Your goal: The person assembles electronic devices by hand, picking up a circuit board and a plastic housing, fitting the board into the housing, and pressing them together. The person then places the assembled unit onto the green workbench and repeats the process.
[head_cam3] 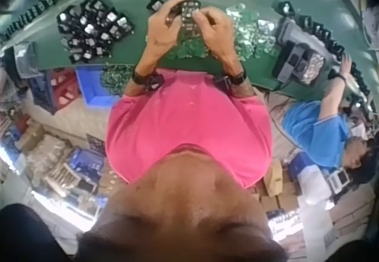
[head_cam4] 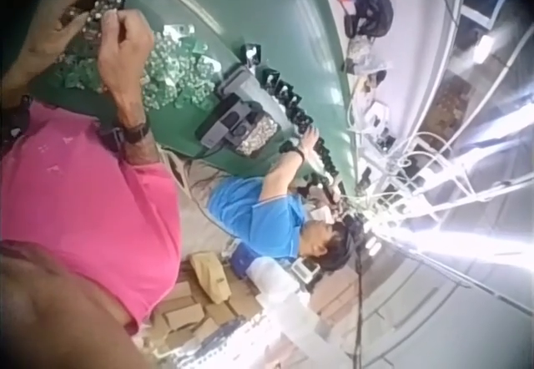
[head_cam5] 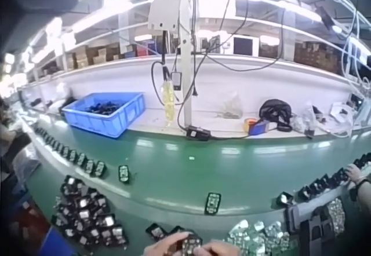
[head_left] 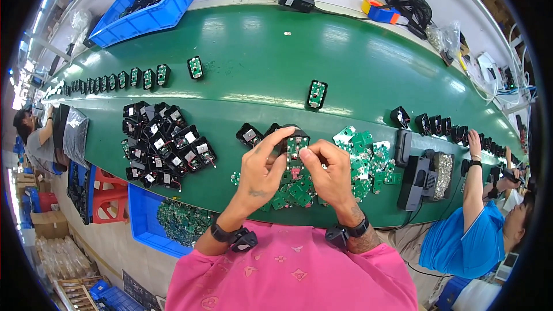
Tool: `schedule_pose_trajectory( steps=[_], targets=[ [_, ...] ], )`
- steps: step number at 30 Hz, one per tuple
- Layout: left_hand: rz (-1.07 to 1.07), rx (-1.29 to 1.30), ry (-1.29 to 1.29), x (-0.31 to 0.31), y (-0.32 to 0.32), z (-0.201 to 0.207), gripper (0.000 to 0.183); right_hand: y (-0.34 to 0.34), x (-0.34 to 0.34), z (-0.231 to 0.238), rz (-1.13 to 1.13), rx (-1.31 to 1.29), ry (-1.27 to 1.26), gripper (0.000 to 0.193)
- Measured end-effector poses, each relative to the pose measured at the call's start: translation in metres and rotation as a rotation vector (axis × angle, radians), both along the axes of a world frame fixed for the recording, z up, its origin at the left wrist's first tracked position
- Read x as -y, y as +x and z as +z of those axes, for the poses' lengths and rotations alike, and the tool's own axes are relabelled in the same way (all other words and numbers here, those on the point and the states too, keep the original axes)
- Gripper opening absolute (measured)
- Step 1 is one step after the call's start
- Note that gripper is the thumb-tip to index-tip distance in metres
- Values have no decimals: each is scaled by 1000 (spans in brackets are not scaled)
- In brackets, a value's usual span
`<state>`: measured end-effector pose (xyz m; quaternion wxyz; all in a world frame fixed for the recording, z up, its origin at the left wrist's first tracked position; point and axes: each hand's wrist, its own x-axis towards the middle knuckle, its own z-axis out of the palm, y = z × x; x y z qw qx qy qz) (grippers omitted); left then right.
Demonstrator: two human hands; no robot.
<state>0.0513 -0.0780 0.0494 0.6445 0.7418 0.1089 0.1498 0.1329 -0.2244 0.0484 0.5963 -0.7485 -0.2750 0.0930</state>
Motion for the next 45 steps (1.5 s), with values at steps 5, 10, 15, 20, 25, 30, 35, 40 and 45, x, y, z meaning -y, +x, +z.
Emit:
schedule_pose_trajectory(
  steps=[5,10,15,20,25,30,35,40,45],
  targets=[
    [-74,125,-196,-4,-2,-7,39,-1,-5,-2,15,91,-43,19],
    [88,39,-214,8,2,-18,32,-10,-13,-1,13,9,-67,26],
    [102,10,-188,9,4,-13,29,-7,-16,-4,111,-100,-31,35],
    [101,9,-217,10,6,-14,30,-9,-24,-16,34,-54,33,33],
    [137,67,-87,0,14,-27,27,-4,-36,-28,27,-80,80,32],
    [86,82,9,-30,46,-22,22,24,-58,-31,-4,-154,53,35],
    [41,-247,148,-94,99,-23,24,56,-45,-56,-76,153,-176,53],
    [150,-280,121,-156,126,-78,24,85,-40,-60,-230,283,-518,74],
    [134,-410,306,-153,127,-65,34,122,-58,-85,-74,236,-510,81]
  ],
)
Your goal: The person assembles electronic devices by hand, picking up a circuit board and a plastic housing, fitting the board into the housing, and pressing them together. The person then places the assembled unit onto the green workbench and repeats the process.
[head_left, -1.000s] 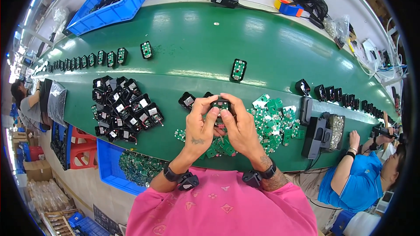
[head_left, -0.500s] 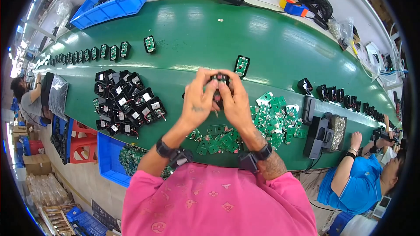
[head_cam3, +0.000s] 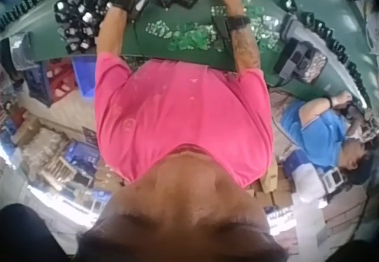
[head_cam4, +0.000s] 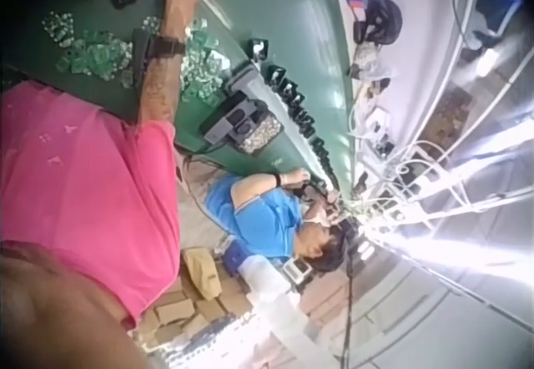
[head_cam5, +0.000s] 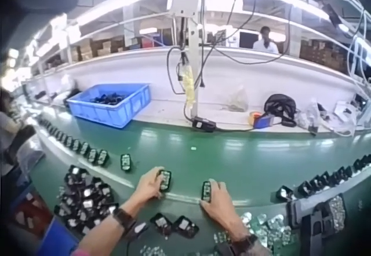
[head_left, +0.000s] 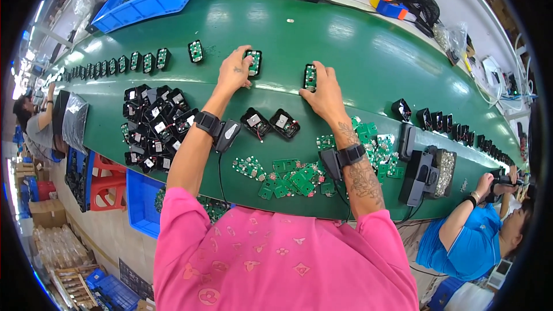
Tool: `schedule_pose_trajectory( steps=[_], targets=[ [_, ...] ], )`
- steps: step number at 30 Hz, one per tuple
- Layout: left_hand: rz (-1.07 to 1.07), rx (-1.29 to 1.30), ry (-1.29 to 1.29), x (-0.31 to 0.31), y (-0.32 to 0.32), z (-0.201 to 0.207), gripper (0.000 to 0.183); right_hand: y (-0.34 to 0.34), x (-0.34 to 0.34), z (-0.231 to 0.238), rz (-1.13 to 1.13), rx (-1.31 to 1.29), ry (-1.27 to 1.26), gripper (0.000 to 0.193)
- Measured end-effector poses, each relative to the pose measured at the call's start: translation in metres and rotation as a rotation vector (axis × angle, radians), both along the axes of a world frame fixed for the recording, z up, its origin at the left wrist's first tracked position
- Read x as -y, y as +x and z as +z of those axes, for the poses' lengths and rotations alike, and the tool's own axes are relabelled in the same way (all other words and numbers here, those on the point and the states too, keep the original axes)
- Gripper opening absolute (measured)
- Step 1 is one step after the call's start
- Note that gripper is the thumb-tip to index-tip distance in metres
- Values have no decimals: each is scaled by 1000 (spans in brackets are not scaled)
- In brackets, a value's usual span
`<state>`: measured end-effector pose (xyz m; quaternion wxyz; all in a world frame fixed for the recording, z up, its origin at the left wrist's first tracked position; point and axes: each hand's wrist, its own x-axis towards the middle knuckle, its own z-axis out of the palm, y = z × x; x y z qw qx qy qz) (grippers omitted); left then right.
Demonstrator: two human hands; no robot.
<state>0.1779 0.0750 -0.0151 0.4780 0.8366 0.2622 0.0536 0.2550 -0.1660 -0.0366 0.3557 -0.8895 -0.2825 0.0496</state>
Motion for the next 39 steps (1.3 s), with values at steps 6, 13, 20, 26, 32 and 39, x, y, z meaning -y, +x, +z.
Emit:
schedule_pose_trajectory(
  steps=[6,13,20,26,32,39],
  targets=[
    [-133,261,575,40,-61,34,51,-24,-8,5,76,131,41,66],
    [-491,111,908,95,-96,10,71,-105,58,37,405,-3,43,14],
    [-669,192,456,99,-91,34,65,-102,48,51,71,-96,265,33],
    [-359,208,-404,128,-117,39,75,-109,36,60,78,-18,387,22],
    [63,589,-406,138,-138,28,64,-117,18,81,170,-284,432,26],
    [-91,488,-255,124,-154,47,27,-120,28,87,336,-149,323,34]
  ],
)
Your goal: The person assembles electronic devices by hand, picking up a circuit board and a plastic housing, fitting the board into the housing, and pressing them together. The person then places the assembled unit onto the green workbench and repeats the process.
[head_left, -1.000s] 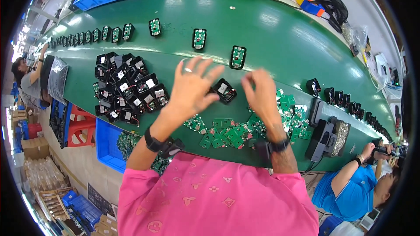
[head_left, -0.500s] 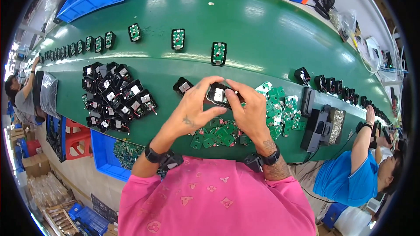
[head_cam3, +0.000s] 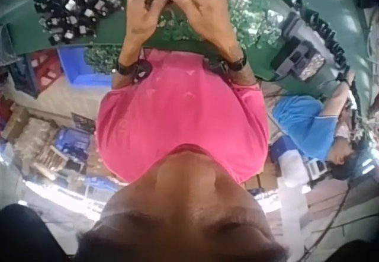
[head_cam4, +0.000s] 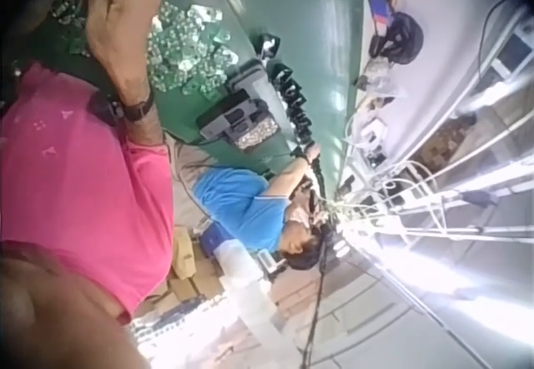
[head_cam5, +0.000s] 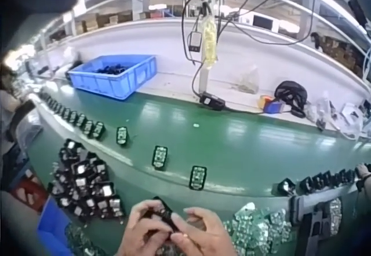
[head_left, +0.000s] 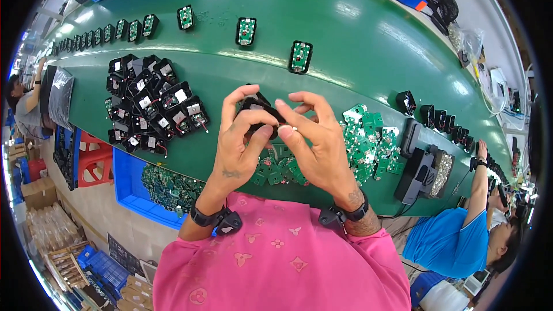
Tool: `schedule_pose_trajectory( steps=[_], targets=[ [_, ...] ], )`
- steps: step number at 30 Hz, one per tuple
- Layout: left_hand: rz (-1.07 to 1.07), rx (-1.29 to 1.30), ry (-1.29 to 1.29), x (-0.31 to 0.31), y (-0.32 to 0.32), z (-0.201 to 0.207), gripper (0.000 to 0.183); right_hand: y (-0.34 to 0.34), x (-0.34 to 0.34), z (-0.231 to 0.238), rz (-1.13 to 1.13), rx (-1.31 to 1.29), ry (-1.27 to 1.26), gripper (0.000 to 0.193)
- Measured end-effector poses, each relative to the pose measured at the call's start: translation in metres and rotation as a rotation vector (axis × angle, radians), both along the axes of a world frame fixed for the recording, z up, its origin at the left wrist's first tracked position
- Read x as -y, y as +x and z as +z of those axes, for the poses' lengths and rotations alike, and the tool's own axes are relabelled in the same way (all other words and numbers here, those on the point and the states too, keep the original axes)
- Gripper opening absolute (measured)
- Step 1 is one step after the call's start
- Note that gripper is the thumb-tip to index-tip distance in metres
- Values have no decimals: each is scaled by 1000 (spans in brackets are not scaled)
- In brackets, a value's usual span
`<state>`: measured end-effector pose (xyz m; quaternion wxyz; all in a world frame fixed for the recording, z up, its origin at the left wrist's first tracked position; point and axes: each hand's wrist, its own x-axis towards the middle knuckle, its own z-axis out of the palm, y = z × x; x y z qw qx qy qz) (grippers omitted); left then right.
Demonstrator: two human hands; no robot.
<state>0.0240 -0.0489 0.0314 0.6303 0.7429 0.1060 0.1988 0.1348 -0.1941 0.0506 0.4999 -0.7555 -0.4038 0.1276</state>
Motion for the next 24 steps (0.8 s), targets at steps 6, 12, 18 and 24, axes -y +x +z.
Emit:
schedule_pose_trajectory(
  steps=[6,12,18,24],
  targets=[
    [10,-96,-111,-16,-12,-6,27,7,41,4,310,65,-395,40],
    [96,-35,-249,-7,-17,-10,50,-2,54,-34,452,291,-530,44],
    [73,-69,-153,-5,-13,-11,41,-4,57,-36,253,186,-347,30],
    [92,-124,-8,2,-9,-16,15,-4,69,-41,-176,-666,58,17]
  ],
)
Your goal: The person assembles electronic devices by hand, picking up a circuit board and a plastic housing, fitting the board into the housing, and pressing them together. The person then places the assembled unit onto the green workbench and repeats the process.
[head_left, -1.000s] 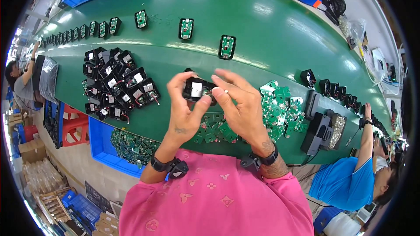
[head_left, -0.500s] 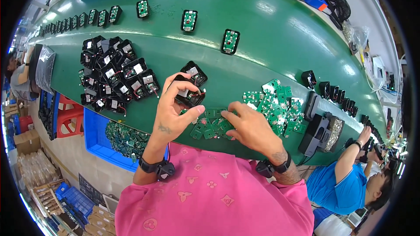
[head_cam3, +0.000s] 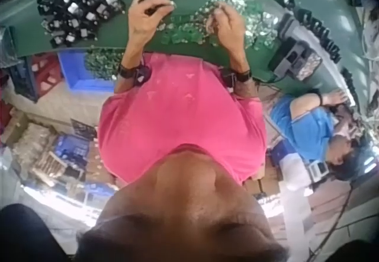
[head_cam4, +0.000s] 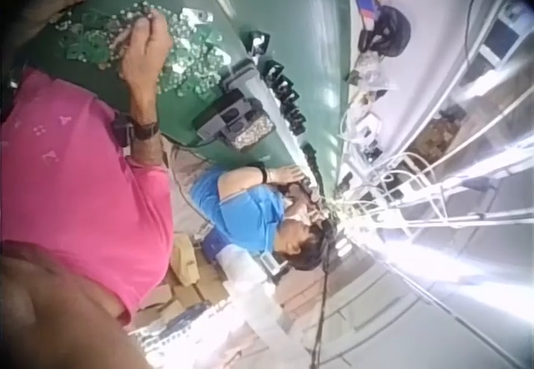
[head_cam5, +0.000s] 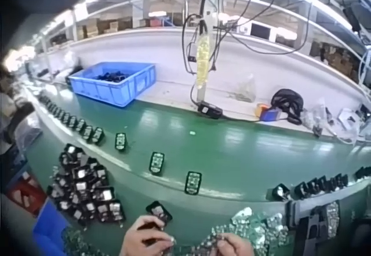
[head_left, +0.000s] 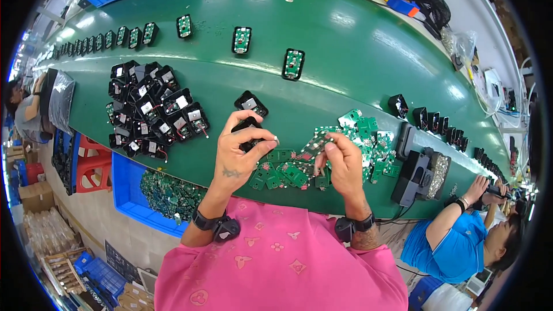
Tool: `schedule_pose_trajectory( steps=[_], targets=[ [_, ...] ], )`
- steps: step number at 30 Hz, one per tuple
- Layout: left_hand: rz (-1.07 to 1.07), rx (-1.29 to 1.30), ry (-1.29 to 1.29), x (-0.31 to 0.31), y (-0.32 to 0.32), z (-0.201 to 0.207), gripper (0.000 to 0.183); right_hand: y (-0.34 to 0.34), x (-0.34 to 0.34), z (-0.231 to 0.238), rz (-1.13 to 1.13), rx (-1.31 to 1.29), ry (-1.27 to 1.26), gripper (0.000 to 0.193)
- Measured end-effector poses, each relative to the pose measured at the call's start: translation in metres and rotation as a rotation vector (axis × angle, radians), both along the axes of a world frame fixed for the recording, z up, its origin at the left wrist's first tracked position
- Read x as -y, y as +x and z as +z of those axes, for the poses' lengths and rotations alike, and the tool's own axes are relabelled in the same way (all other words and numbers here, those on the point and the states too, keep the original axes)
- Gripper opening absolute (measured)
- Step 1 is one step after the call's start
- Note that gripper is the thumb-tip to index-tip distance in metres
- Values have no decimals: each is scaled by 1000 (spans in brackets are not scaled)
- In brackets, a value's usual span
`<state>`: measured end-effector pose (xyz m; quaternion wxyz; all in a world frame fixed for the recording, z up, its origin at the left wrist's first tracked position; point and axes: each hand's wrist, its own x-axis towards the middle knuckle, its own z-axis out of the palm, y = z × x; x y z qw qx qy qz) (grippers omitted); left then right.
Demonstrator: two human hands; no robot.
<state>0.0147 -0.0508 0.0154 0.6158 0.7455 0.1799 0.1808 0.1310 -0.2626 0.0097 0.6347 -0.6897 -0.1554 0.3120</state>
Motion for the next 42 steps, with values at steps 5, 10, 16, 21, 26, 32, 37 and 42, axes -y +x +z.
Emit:
schedule_pose_trajectory(
  steps=[5,10,16,21,26,32,37,42],
  targets=[
    [-104,29,73,10,9,6,10,-10,-8,13,-17,-256,278,24],
    [-170,86,166,15,10,8,13,-15,-29,26,-97,-238,380,21],
    [-184,58,176,13,7,10,19,-15,-29,21,-146,-158,234,14],
    [-247,81,-95,19,8,10,61,-14,-26,18,-109,-272,219,13],
    [-178,110,-361,22,11,6,72,-16,-26,15,-130,-227,203,12],
    [-323,53,-649,19,10,16,88,-16,-27,14,-174,-193,235,12],
    [-276,-48,-592,26,13,21,73,-21,-27,15,-142,-137,174,21],
    [-249,-100,-479,28,16,18,62,-16,-23,19,-66,787,3,30]
  ],
)
